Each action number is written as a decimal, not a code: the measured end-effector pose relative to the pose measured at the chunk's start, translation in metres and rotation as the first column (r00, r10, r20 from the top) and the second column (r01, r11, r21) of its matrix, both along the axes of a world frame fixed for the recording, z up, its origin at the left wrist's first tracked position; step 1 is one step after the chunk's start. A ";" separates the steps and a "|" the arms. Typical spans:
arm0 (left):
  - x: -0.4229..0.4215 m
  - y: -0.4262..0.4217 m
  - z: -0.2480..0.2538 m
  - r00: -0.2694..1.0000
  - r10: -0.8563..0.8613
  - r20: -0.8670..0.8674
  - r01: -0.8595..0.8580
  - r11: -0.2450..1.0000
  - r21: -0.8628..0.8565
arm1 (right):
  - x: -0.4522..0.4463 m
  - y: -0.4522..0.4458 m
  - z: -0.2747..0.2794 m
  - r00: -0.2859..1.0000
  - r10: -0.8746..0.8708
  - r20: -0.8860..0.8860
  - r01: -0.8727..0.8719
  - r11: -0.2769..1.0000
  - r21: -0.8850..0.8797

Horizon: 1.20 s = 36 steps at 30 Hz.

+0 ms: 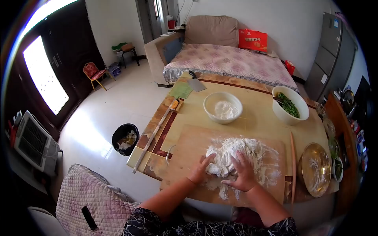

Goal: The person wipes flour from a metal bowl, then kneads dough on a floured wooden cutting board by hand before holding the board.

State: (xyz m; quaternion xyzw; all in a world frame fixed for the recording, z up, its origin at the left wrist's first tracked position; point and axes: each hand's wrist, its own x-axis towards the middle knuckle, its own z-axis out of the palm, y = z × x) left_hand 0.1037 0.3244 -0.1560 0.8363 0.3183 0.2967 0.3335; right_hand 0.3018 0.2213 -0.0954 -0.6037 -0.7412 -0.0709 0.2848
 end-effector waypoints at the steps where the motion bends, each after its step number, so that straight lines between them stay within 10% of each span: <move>1: -0.001 0.000 0.000 1.000 -0.013 -0.027 0.013 1.000 -0.005 | 0.010 -0.002 0.004 1.000 0.025 0.016 -0.025 1.000 -0.012; 9: -0.006 0.010 -0.011 0.994 -0.114 -0.001 0.111 0.970 0.217 | 0.135 0.020 -0.064 0.870 -0.335 -0.362 0.418 0.890 0.180; 11: 0.001 0.009 -0.010 0.984 -0.171 0.041 0.157 0.960 0.231 | 0.159 0.028 -0.092 0.768 -0.403 -0.497 0.323 0.915 -0.242; 12: 0.005 0.004 -0.005 0.991 -0.132 -0.004 0.130 0.978 0.161 | 0.177 0.041 -0.150 0.882 -0.457 -0.116 0.456 0.889 -0.038; 13: 0.009 0.002 -0.002 0.994 -0.095 -0.052 0.099 0.991 0.091 | 0.151 0.038 -0.118 0.883 -0.454 -0.118 0.453 0.891 -0.037; 15: 0.016 0.003 -0.011 0.997 -0.078 -0.023 0.080 0.993 0.085 | 0.093 0.030 -0.055 0.572 -0.350 -0.742 0.241 0.936 -0.256; 19: 0.031 -0.007 -0.017 0.999 -0.004 0.053 0.000 0.997 0.079 | 0.080 0.040 -0.050 0.387 -0.194 -0.901 0.218 0.969 -0.115; 23: 0.038 -0.025 -0.008 0.997 0.080 0.011 -0.081 0.993 0.089 | 0.063 0.039 -0.018 0.517 -0.321 -0.793 0.268 0.941 -0.205; 29: 0.017 -0.017 0.024 0.991 -0.091 0.099 0.085 0.995 0.060 | 0.033 0.032 -0.001 0.897 -0.090 -0.432 0.180 0.969 0.171; 36: 0.041 -0.014 0.058 0.977 -0.037 -0.210 0.092 0.962 0.258 | 0.092 0.047 -0.033 0.503 -0.217 -0.836 0.160 0.975 -0.157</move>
